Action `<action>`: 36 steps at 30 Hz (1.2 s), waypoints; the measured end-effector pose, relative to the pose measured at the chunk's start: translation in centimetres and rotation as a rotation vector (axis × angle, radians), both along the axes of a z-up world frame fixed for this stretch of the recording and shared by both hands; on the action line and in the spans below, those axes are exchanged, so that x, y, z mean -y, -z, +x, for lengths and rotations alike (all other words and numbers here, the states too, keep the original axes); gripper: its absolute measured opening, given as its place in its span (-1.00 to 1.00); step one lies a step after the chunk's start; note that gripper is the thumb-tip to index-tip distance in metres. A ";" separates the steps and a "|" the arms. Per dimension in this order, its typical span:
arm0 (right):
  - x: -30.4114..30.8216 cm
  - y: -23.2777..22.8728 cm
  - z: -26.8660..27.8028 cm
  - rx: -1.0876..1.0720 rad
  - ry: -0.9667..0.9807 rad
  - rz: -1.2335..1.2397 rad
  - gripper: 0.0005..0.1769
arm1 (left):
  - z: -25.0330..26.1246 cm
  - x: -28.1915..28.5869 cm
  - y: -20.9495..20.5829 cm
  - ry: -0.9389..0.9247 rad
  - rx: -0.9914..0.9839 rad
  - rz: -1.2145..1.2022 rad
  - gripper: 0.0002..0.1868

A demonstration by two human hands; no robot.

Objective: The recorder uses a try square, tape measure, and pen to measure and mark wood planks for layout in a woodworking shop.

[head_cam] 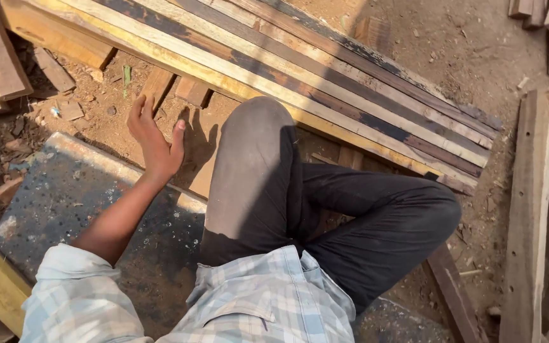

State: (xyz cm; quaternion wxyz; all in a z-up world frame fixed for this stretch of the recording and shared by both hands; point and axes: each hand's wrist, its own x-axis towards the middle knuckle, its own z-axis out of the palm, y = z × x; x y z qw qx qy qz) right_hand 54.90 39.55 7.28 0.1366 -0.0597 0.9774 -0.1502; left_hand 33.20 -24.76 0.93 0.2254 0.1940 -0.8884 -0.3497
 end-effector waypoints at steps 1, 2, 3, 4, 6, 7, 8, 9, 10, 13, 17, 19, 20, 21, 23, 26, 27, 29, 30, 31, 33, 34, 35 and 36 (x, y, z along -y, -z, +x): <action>0.4 1.1 0.8 -0.014 0.058 0.001 -0.42 | -2.1 0.4 -0.8 0.010 -0.103 -0.010 -0.28; 0.9 2.5 1.0 -0.034 0.113 -0.002 -0.43 | -4.5 0.9 -1.7 0.018 -0.214 -0.018 -0.30; 1.2 4.1 2.3 -0.054 0.167 -0.005 -0.43 | -6.5 0.9 -3.0 0.067 -0.230 -0.008 -0.30; 1.2 5.9 2.9 -0.077 0.209 -0.010 -0.44 | -8.2 0.9 -4.3 0.114 -0.300 -0.028 -0.31; 1.2 9.0 4.3 -0.115 0.284 -0.022 -0.45 | -11.4 0.2 -7.2 0.190 -0.382 -0.041 -0.31; 1.1 10.3 5.1 -0.132 0.318 -0.028 -0.45 | -12.9 -0.4 -8.8 0.260 -0.460 -0.062 -0.28; 0.9 11.7 5.9 -0.142 0.348 -0.036 -0.46 | -14.1 -1.0 -10.3 0.326 -0.531 -0.086 -0.24; 0.9 12.7 7.0 -0.152 0.377 -0.045 -0.46 | -15.5 -2.5 -11.5 0.351 -0.537 -0.082 -0.24; 0.5 14.2 8.0 -0.160 0.404 -0.054 -0.47 | -16.7 -3.9 -12.7 0.425 -0.527 -0.099 -0.26; -0.2 18.0 9.3 -0.192 0.472 -0.084 -0.48 | -19.0 -9.5 -15.7 0.609 -0.528 -0.094 -0.28; -1.5 22.2 6.1 -0.282 0.553 -0.134 -0.50 | -20.6 -17.5 -16.8 0.864 -0.458 -0.002 -0.31; -1.9 21.2 4.2 -0.331 0.604 -0.144 -0.51 | -21.6 -20.5 -15.3 0.938 -0.406 0.000 -0.33; -2.5 20.3 4.0 -0.344 0.626 -0.143 -0.51 | -21.5 -22.2 -14.2 0.987 -0.326 0.006 -0.36; -0.2 18.5 5.1 -0.358 0.648 -0.141 -0.52 | -21.7 -23.9 -13.5 1.005 -0.333 0.015 -0.36; -3.3 14.4 1.1 -0.366 0.673 -0.138 -0.53 | -21.6 -26.9 -11.7 1.086 -0.172 -0.055 -0.39; -1.0 4.8 -4.6 -0.377 0.921 -0.174 -0.62 | -21.9 -31.7 -8.2 1.179 0.032 -0.180 -0.48; -2.3 3.5 -4.8 -0.364 0.928 -0.173 -0.62 | -21.8 -33.4 -6.7 1.185 0.045 -0.179 -0.48; -5.1 1.3 -6.5 -0.619 1.011 -1.103 -0.48 | -22.6 -36.9 -4.3 1.225 0.162 -0.289 -0.56; -5.8 0.3 -6.9 -0.617 1.026 -1.105 -0.48 | -22.9 -38.4 -2.0 1.236 0.171 -0.295 -0.56; -6.6 -0.7 -7.3 -0.679 0.944 -1.254 -0.48 | -23.2 -39.9 0.3 1.247 0.189 -0.333 -0.54; -7.2 -3.2 -8.1 -0.753 0.874 -1.395 -0.46 | -23.4 -42.6 3.6 1.280 0.208 -0.374 -0.53; -7.0 -4.4 -9.0 -0.841 0.794 -1.283 -0.55 | -23.5 -43.6 4.6 1.298 0.279 -0.394 -0.47; -6.7 -5.6 -10.1 -0.922 0.712 -1.167 -0.62 | -23.7 -44.5 5.6 1.314 0.350 -0.413 -0.42; -6.6 -6.3 -11.2 -0.931 0.720 -1.166 -0.62 | -23.5 -45.6 5.6 1.323 0.347 -0.419 -0.42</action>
